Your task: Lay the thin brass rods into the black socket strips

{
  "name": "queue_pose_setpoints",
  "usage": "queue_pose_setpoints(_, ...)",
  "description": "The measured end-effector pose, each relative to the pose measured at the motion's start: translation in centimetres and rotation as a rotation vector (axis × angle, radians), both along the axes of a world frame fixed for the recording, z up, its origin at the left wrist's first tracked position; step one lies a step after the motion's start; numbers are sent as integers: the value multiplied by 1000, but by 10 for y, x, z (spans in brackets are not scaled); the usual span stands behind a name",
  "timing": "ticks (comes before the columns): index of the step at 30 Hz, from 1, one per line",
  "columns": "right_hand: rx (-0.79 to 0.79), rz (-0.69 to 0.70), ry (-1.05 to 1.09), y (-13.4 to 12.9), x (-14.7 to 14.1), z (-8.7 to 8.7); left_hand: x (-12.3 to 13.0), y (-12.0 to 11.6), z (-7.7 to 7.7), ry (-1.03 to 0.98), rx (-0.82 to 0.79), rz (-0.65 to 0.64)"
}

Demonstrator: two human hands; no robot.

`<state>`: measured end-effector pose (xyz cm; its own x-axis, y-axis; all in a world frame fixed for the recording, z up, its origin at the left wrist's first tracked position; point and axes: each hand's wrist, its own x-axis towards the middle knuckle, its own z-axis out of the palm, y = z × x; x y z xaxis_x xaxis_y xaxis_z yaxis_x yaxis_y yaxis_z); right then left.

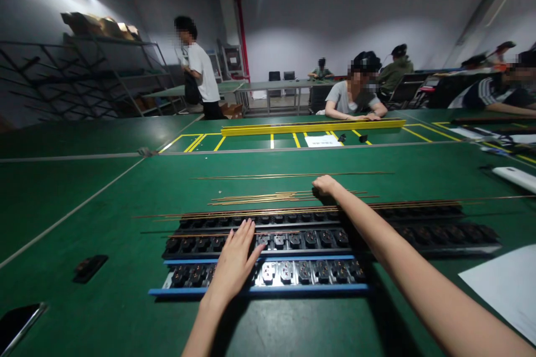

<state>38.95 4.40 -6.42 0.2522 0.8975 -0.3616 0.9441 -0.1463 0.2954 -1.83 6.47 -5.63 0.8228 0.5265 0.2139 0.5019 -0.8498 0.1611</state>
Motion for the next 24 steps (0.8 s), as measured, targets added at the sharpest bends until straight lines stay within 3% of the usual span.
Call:
queue_pose_setpoints(10,92,66,12,-2,6,-7,1,-1,4,26,-33,11)
queue_pose_setpoints(24,54,5,-6,3,12,-15,0,-2,5,12,-67,13)
